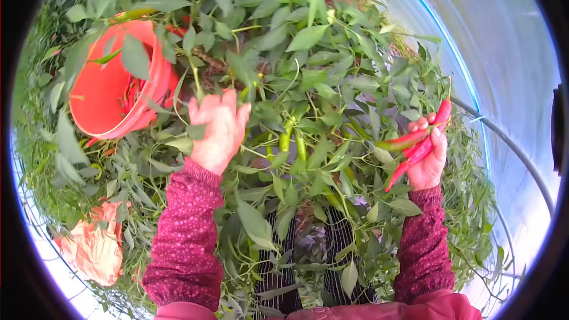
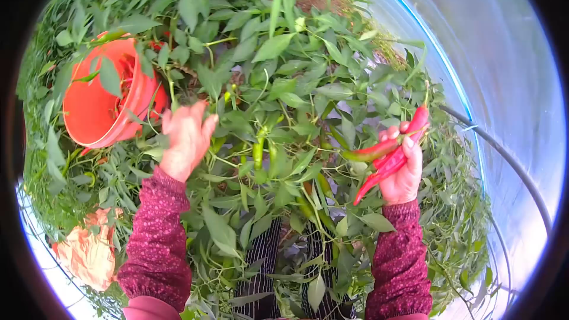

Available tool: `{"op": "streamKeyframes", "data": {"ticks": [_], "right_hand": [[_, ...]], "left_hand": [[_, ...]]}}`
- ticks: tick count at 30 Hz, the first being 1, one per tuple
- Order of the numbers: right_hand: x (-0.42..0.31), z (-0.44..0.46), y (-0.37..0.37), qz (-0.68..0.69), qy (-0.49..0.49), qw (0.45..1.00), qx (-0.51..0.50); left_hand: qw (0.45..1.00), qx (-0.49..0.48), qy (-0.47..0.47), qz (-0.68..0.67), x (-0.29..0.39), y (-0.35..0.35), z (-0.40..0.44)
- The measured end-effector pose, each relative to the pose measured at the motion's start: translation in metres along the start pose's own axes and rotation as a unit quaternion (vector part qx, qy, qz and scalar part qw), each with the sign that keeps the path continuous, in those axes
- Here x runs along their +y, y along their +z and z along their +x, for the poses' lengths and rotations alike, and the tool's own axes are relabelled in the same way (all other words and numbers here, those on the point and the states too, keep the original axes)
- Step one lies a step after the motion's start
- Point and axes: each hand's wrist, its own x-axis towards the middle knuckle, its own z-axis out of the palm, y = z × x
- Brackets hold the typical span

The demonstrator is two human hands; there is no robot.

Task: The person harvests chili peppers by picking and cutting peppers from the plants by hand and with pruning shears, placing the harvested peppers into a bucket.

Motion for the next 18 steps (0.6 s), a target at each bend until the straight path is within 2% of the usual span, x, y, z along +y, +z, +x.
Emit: {"op": "streamKeyframes", "data": {"ticks": [1,2,3,5,7,9,11,13,17,18], "right_hand": [[0.000,-0.002,0.004,0.001,0.002,1.000,-0.008],[0.001,-0.005,0.011,0.001,0.035,0.999,-0.033],[0.004,-0.010,0.019,0.000,0.070,0.996,-0.058],[0.015,-0.017,0.037,0.000,0.089,0.994,-0.057],[0.026,-0.028,0.059,0.064,0.160,0.978,-0.116],[0.043,-0.042,0.082,0.035,0.191,0.974,-0.113],[0.051,-0.055,0.104,0.048,0.246,0.959,-0.131],[0.056,-0.065,0.125,0.046,0.285,0.946,-0.144],[0.080,-0.077,0.144,0.050,0.359,0.914,-0.185],[0.086,-0.080,0.150,0.013,0.361,0.911,-0.200]], "left_hand": [[0.994,-0.108,-0.031,0.010,0.001,-0.002,-0.008],[0.990,-0.121,-0.057,-0.045,0.007,-0.008,-0.017],[0.998,-0.022,-0.010,-0.055,0.005,0.002,-0.032],[0.998,0.016,0.015,-0.061,0.014,0.000,-0.042],[0.997,0.003,0.021,-0.078,0.028,-0.013,-0.052],[0.991,0.069,0.026,-0.116,0.032,0.001,-0.072],[0.961,0.109,0.046,-0.250,0.026,-0.008,-0.091],[0.907,0.186,0.008,-0.377,0.013,0.000,-0.113],[0.849,0.271,-0.190,-0.412,-0.047,0.012,-0.096],[0.859,0.261,-0.197,-0.394,-0.058,0.017,-0.086]]}}
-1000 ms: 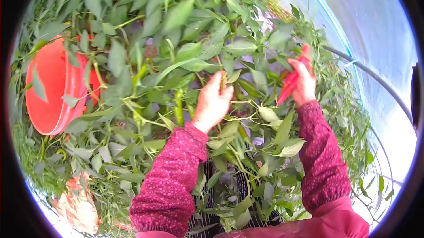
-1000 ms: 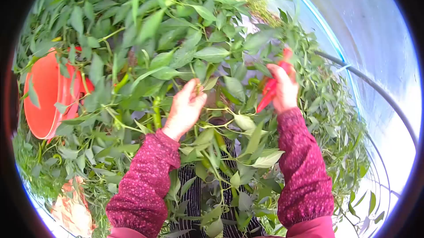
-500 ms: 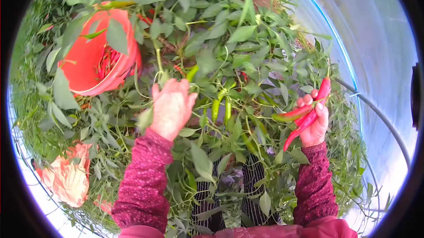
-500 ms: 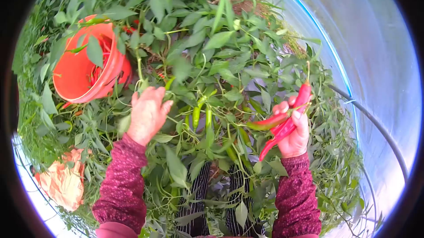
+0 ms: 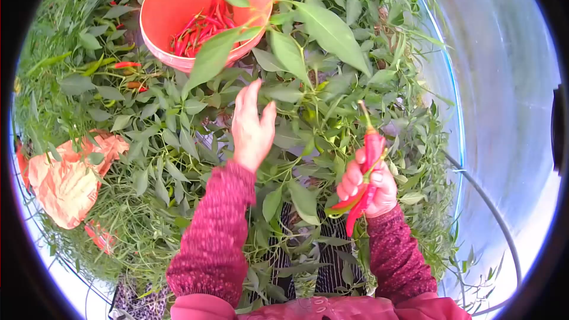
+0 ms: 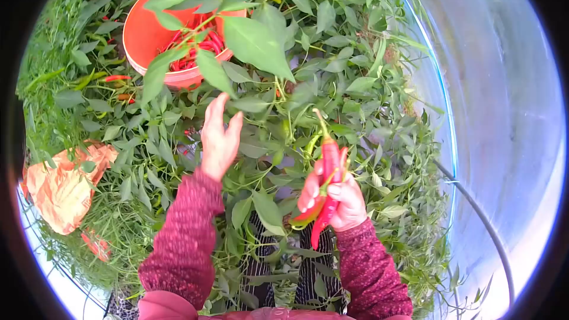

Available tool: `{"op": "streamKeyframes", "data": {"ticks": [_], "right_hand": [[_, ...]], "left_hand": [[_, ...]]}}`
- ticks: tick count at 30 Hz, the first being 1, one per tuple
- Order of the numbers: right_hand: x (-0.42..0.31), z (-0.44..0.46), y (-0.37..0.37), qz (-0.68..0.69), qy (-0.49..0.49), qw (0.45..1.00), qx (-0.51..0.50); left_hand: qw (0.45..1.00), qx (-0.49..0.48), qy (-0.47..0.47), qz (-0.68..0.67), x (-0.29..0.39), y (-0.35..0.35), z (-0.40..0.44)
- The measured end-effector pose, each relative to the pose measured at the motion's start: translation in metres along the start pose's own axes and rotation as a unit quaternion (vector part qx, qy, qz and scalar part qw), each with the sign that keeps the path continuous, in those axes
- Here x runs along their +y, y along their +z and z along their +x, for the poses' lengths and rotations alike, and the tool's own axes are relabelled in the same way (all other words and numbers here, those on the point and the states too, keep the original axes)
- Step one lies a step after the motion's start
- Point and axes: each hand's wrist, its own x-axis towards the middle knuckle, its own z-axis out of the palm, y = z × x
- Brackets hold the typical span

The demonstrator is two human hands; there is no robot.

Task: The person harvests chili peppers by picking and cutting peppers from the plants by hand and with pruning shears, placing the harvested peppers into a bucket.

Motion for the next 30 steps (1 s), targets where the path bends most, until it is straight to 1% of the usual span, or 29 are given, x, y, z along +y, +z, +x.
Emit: {"op": "streamKeyframes", "data": {"ticks": [1,2,3,5,7,9,11,13,14,16,17,18,19,20,21,22,23,24,25,26,27,28,29,30], "right_hand": [[0.005,0.005,0.005,-0.039,0.010,0.999,0.000],[0.008,0.008,0.008,-0.044,0.030,0.998,-0.020],[0.012,0.010,0.010,-0.051,0.035,0.998,-0.018],[0.018,0.012,0.012,-0.033,0.075,0.996,-0.036],[0.022,0.012,0.014,-0.049,0.097,0.993,-0.032],[0.026,0.007,0.009,-0.075,0.101,0.992,-0.007],[0.030,0.004,0.006,-0.083,0.112,0.990,0.006],[0.033,0.001,0.009,-0.097,0.119,0.988,0.032],[0.034,-0.001,0.012,-0.103,0.119,0.987,0.027],[0.037,-0.002,0.020,-0.094,0.114,0.989,0.025],[0.038,-0.002,0.025,-0.082,0.104,0.991,0.020],[0.039,-0.002,0.027,-0.118,0.106,0.987,0.037],[0.040,0.000,0.033,-0.122,0.111,0.986,0.038],[0.041,0.001,0.037,-0.124,0.110,0.985,0.040],[0.040,0.002,0.041,-0.126,0.106,0.985,0.042],[0.041,0.005,0.049,-0.138,0.113,0.983,0.037],[0.041,0.005,0.054,-0.142,0.113,0.983,0.039],[0.042,0.005,0.057,-0.151,0.120,0.980,0.047],[0.043,0.004,0.045,-0.162,0.122,0.978,0.052],[0.045,0.005,0.046,-0.135,0.119,0.983,0.046],[0.046,0.005,0.052,-0.135,0.125,0.982,0.040],[0.049,0.006,0.057,-0.138,0.119,0.982,0.053],[0.052,0.006,0.063,-0.142,0.114,0.981,0.065],[0.055,0.007,0.069,-0.149,0.113,0.981,0.054]], "left_hand": [[1.000,-0.006,-0.004,0.023,-0.012,0.006,0.007],[0.994,-0.099,-0.046,0.009,-0.026,0.017,0.005],[0.978,-0.190,-0.086,-0.006,-0.037,0.031,0.000],[0.924,-0.331,-0.174,-0.075,-0.037,0.057,-0.025],[0.917,-0.349,-0.190,-0.028,-0.024,0.073,-0.057],[0.918,-0.334,-0.185,-0.105,-0.017,0.079,-0.068],[0.913,-0.338,-0.191,-0.129,0.000,0.081,-0.073],[0.909,-0.306,-0.212,-0.187,0.016,0.090,-0.083],[0.907,-0.306,-0.216,-0.192,0.020,0.094,-0.087],[0.891,-0.256,-0.221,-0.303,0.025,0.098,-0.093],[0.889,-0.253,-0.227,-0.308,0.027,0.098,-0.096],[0.876,-0.252,-0.219,-0.349,0.025,0.105,-0.099],[0.861,-0.251,-0.213,-0.387,0.027,0.105,-0.099],[0.756,-0.312,-0.357,-0.451,0.024,0.115,-0.096],[0.755,-0.310,-0.356,-0.455,0.016,0.120,-0.104],[0.831,-0.302,-0.270,-0.382,0.015,0.096,-0.099],[0.892,-0.287,-0.179,-0.301,0.014,0.081,-0.098],[0.894,-0.289,-0.179,-0.293,0.007,0.081,-0.098],[0.894,-0.286,-0.175,-0.296,0.005,0.090,-0.104],[0.902,-0.282,-0.187,-0.270,0.006,0.081,-0.105],[0.909,-0.275,-0.200,-0.240,0.004,0.073,-0.105],[0.905,-0.307,-0.201,-0.216,0.005,0.059,-0.101],[0.908,-0.298,-0.207,-0.211,0.004,0.044,-0.096],[0.909,-0.298,-0.209,-0.202,0.002,0.028,-0.091]]}}
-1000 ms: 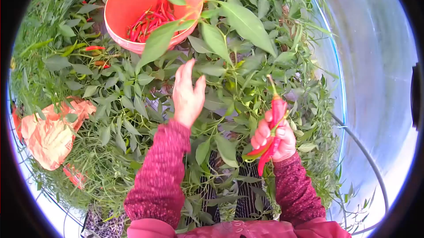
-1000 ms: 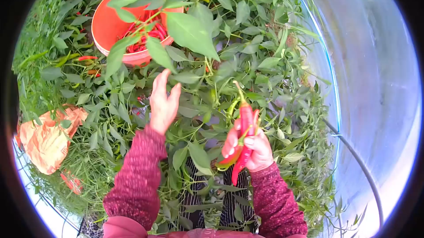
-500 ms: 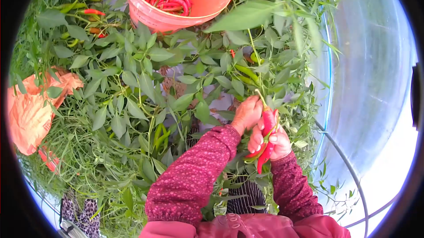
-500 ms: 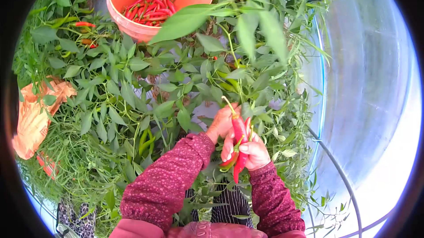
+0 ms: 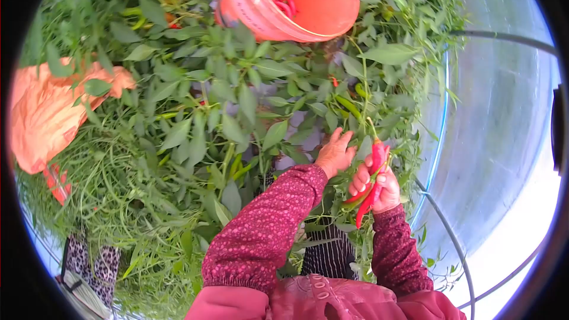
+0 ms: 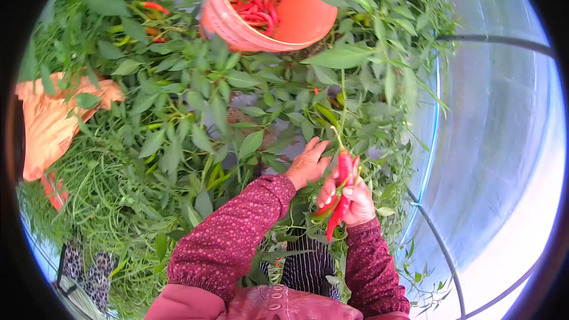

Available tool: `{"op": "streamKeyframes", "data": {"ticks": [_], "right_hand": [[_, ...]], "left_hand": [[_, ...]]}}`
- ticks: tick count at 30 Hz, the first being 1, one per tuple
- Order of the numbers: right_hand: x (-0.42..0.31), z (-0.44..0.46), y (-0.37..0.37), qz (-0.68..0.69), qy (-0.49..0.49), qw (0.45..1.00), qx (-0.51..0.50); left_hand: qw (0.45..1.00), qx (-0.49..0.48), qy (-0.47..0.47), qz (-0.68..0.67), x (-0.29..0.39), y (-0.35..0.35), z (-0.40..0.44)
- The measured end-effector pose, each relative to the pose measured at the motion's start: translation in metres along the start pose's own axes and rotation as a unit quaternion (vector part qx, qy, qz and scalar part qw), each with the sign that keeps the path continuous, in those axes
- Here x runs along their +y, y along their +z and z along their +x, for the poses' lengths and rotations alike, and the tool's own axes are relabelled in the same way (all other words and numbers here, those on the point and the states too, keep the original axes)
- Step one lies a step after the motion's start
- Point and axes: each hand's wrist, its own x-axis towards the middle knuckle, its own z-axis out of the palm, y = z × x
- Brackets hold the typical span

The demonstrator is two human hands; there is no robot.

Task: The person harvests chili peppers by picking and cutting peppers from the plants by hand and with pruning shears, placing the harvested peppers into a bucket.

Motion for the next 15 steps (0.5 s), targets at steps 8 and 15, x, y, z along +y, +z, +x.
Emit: {"op": "streamKeyframes", "data": {"ticks": [8,15], "right_hand": [[-0.006,0.051,0.063,-0.036,-0.016,0.999,-0.027],[-0.071,0.179,0.130,-0.019,-0.101,0.991,-0.088]], "left_hand": [[0.974,0.113,-0.003,0.194,-0.030,-0.095,-0.032],[0.941,-0.123,-0.171,0.265,-0.065,-0.120,-0.077]]}}
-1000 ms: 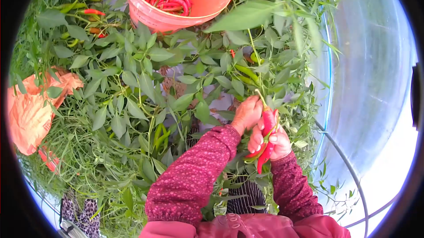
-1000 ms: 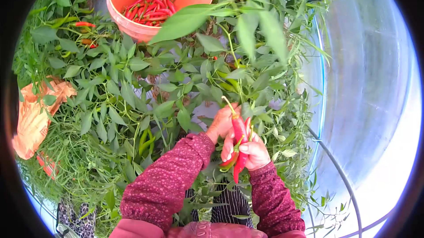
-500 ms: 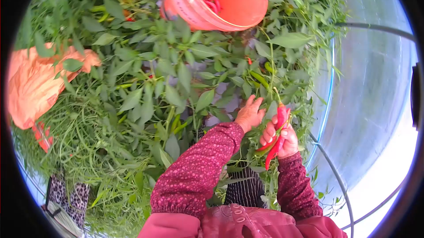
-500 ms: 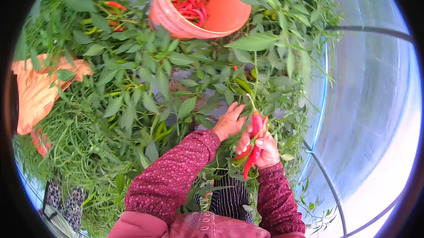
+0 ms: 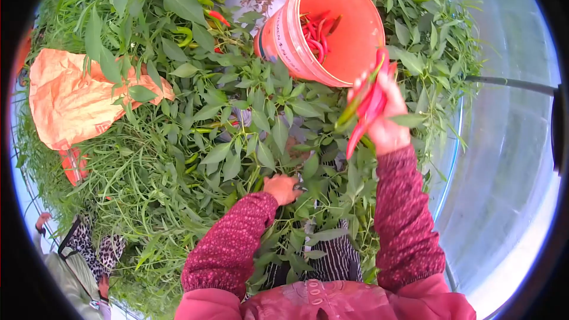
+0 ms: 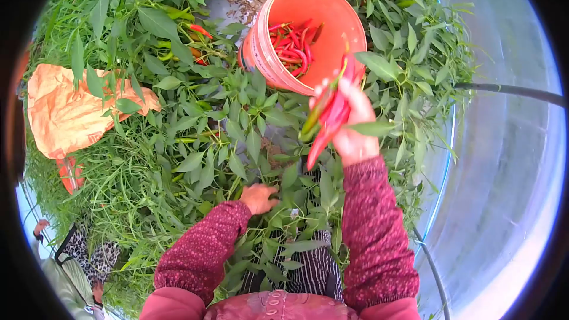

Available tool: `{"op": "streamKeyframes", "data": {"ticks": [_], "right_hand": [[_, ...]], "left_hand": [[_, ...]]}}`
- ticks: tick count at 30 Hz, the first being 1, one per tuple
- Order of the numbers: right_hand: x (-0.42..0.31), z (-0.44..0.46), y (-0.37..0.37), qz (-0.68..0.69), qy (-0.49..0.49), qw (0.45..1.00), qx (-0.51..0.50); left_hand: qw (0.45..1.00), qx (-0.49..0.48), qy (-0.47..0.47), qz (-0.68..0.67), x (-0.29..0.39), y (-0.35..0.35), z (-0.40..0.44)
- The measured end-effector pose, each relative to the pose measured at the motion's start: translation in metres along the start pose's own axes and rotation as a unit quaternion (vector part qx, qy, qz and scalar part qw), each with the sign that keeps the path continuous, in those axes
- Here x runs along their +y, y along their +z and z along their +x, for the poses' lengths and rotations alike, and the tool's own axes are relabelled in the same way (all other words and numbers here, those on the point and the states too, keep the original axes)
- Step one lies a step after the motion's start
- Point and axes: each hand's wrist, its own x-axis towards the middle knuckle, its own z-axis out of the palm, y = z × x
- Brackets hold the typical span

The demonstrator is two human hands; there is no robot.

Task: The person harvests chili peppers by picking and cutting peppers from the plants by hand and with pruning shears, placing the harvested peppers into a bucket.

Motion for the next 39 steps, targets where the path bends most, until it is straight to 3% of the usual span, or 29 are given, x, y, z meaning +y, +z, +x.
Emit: {"op": "streamKeyframes", "data": {"ticks": [3,4,8,10,11,12,14,15,16,17,18,19,20,21,22,24,25,29,32,34,39], "right_hand": [[-0.016,0.069,0.010,-0.048,-0.083,0.992,0.081],[-0.025,0.086,0.000,-0.101,-0.090,0.991,0.023],[-0.037,0.129,-0.022,-0.192,-0.043,0.978,0.064],[-0.041,0.110,-0.030,-0.352,-0.060,0.928,0.108],[-0.048,0.101,-0.037,-0.338,-0.017,0.939,0.058],[-0.053,0.092,-0.043,-0.351,0.018,0.932,0.088],[-0.059,0.078,-0.071,-0.403,0.066,0.903,0.136],[-0.063,0.075,-0.081,-0.402,0.070,0.903,0.133],[-0.065,0.072,-0.091,-0.409,0.145,0.886,0.164],[-0.064,0.070,-0.098,-0.413,0.218,0.862,0.195],[-0.062,0.069,-0.104,-0.413,0.221,0.862,0.193],[-0.059,0.068,-0.109,-0.427,0.235,0.849,0.207],[-0.060,0.066,-0.112,-0.440,0.248,0.834,0.220],[-0.057,0.062,-0.103,-0.448,0.241,0.830,0.230],[-0.056,0.065,-0.111,-0.446,0.242,0.831,0.228],[-0.043,0.073,-0.131,-0.290,0.221,0.917,0.160],[-0.039,0.079,-0.131,-0.268,0.215,0.926,0.156],[-0.029,0.094,-0.140,-0.260,0.253,0.918,0.161],[-0.011,0.098,-0.162,-0.238,0.258,0.913,0.210],[0.001,0.107,-0.192,-0.066,0.290,0.941,0.162],[0.012,0.112,-0.166,-0.086,0.293,0.929,0.209]], "left_hand": [[0.999,-0.024,-0.023,0.030,-0.012,0.010,-0.001],[0.998,-0.039,-0.026,0.049,-0.015,0.016,-0.002],[0.999,-0.027,-0.015,0.029,-0.014,0.018,-0.001],[1.000,0.010,0.004,0.025,-0.005,0.013,0.008],[0.994,0.110,0.018,0.000,0.000,0.008,0.016],[0.977,0.208,0.032,-0.025,0.003,0.003,0.023],[0.947,0.313,0.039,-0.062,0.024,-0.034,0.029],[0.951,0.307,0.014,0.038,0.024,-0.048,0.041],[0.945,0.296,-0.011,0.136,0.022,-0.062,0.053],[0.962,0.237,-0.096,0.094,0.035,-0.098,0.047],[0.967,0.176,-0.178,0.052,0.049,-0.131,0.037],[0.870,0.203,-0.145,0.425,-0.014,-0.104,0.071],[0.618,0.261,-0.164,0.723,-0.075,-0.078,0.104],[0.619,0.258,-0.165,0.723,-0.089,-0.082,0.093],[0.667,0.259,-0.198,0.670,-0.095,-0.087,0.080],[0.752,0.255,-0.257,0.551,-0.093,-0.105,0.049],[0.905,0.174,-0.287,0.263,-0.034,-0.154,0.007],[0.883,0.226,-0.271,0.308,-0.054,-0.126,-0.016],[0.895,0.211,-0.284,0.272,-0.059,-0.112,-0.026],[0.899,0.228,-0.276,0.252,-0.060,-0.111,-0.028],[0.903,0.267,-0.232,0.243,-0.059,-0.108,-0.035]]}}
